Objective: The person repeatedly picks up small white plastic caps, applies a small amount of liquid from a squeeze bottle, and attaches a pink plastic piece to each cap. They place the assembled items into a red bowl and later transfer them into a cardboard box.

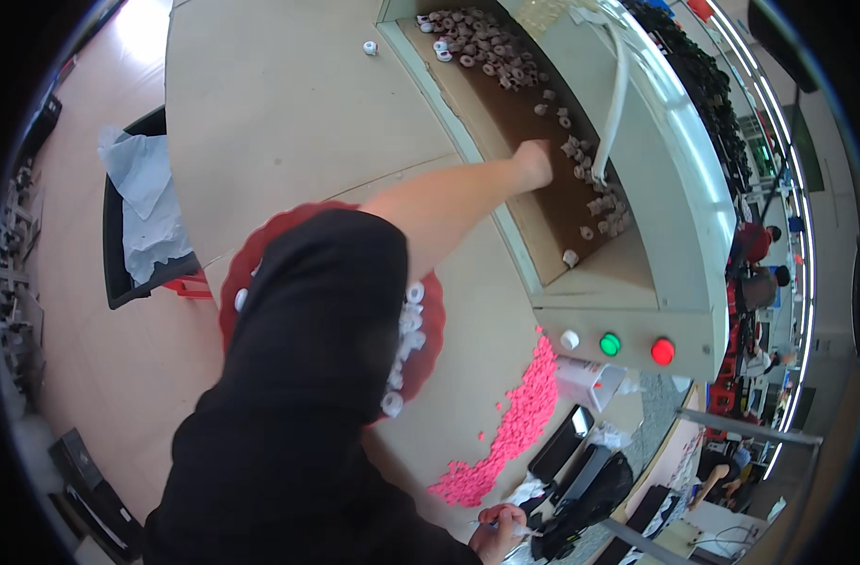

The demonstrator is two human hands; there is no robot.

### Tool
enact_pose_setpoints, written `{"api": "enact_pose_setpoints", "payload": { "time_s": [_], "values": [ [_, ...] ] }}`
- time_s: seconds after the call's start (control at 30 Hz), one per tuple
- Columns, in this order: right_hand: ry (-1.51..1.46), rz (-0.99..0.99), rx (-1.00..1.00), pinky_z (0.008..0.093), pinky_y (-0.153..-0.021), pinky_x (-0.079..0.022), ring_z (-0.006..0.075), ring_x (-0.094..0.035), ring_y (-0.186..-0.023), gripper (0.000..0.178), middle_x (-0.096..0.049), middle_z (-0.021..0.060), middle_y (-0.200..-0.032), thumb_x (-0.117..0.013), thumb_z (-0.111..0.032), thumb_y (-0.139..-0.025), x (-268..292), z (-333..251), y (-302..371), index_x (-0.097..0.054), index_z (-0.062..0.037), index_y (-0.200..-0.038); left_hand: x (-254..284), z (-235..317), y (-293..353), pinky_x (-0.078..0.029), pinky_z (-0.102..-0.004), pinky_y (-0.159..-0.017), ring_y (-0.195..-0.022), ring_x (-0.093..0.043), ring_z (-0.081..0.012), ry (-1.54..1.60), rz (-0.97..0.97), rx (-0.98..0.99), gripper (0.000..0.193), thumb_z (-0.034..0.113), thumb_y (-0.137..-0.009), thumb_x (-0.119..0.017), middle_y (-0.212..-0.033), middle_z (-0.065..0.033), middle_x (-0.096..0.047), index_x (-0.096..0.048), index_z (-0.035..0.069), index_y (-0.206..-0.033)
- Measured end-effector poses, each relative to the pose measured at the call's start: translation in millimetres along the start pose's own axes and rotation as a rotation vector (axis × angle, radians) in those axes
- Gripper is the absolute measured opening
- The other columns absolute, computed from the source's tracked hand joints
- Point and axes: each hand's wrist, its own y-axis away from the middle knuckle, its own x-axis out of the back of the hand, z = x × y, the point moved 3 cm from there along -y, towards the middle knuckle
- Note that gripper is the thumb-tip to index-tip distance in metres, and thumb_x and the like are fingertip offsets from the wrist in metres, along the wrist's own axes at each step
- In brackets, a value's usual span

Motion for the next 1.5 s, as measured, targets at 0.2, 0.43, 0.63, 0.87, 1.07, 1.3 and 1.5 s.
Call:
{"api": "enact_pose_setpoints", "payload": {
  "time_s": [0.2, 0.43, 0.63, 0.87, 1.07, 1.3, 1.5],
  "values": [
    [0.431, -0.008, -0.035, 0.0224, -0.036, -0.026, 0.0093, -0.036, -0.04, 0.022, -0.044, 0.003, -0.052, -0.053, -0.019, -0.084, -29.7, -59.0, -22.2, -0.048, -0.0042, -0.067, -89.1, -46.5, -135.0, -0.038, -0.0397, -0.095, -0.116, -0.04, -0.0383, 0.549, 0.272, -0.085, 0.045, 0.009, -0.076, -0.053, -0.127, -0.0259, -0.037, -0.042, -0.005, -0.117],
    [0.508, 0.073, -0.301, 0.0239, -0.035, -0.024, 0.0073, -0.033, -0.037, 0.028, -0.046, 0.0034, -0.051, -0.046, -0.012, -0.084, -38.0, -69.1, -53.2, -0.046, -0.0051, -0.057, -120.0, -40.4, -193.2, -0.041, -0.0362, -0.091, -0.111, -0.046, -0.0314, 0.586, 0.462, -0.227, 0.037, 0.02, -0.078, -0.055, -0.116, -0.0198, -0.05, -0.055, -0.002, -0.108],
    [0.528, 0.168, -0.15, 0.0239, -0.043, -0.032, 0.0131, -0.041, -0.044, 0.023, -0.044, 0.0042, -0.049, -0.049, -0.008, -0.076, -65.1, -68.7, -67.3, -0.046, -0.0033, -0.053, -33.0, -9.4, -107.9, -0.042, -0.0356, -0.084, -0.095, -0.053, -0.0291, 0.053, 0.436, -0.156, 0.022, 0.017, -0.071, -0.056, -0.096, -0.0147, -0.059, -0.067, 0.004, -0.085],
    [0.411, 0.083, -0.232, 0.0238, -0.043, -0.028, 0.011, -0.036, -0.045, 0.025, -0.042, 0.0036, -0.051, -0.05, -0.007, -0.077, -39.4, -49.0, -76.5, -0.041, -0.0048, -0.054, -62.5, -7.1, -117.9, -0.049, -0.0417, -0.08, -0.09, -0.061, -0.0335, 0.202, -0.016, 0.06, 0.024, 0.016, -0.075, -0.055, -0.093, -0.019, -0.063, -0.065, 0.0, -0.09],
    [0.487, 0.09, -0.229, 0.0233, -0.042, -0.024, 0.0094, -0.033, -0.044, 0.027, -0.043, 0.004, -0.053, -0.047, -0.008, -0.081, -42.9, -54.4, -70.8, -0.041, -0.005, -0.055, -26.2, -13.9, -108.1, -0.045, -0.0413, -0.085, -0.106, -0.052, -0.0311, -0.138, 0.424, -0.085, 0.023, 0.021, -0.078, -0.052, -0.104, -0.0153, -0.058, -0.064, 0.007, -0.093],
    [0.427, -0.017, -0.265, 0.0227, -0.043, -0.023, 0.0082, -0.033, -0.047, 0.025, -0.043, 0.0025, -0.054, -0.05, -0.01, -0.081, -59.2, -52.9, -79.5, -0.042, -0.0057, -0.057, -66.6, -14.2, -143.3, -0.043, -0.0394, -0.088, -0.107, -0.051, -0.031, 0.307, 0.224, 0.115, 0.031, 0.024, -0.081, -0.049, -0.11, -0.0168, -0.055, -0.06, 0.009, -0.106],
    [0.274, 0.155, -0.146, 0.0302, -0.053, -0.04, 0.0177, -0.047, -0.054, 0.017, -0.05, 0.0089, -0.061, -0.059, -0.014, -0.078, -18.5, -27.1, -71.9, -0.048, -0.0026, -0.083, -134.5, 19.9, -152.5, -0.042, -0.0385, -0.089, -0.102, -0.054, -0.0315, 0.395, -0.048, -0.147, 0.04, 0.036, -0.079, -0.045, -0.108, -0.0139, -0.058, -0.061, 0.013, -0.108]
  ]
}}
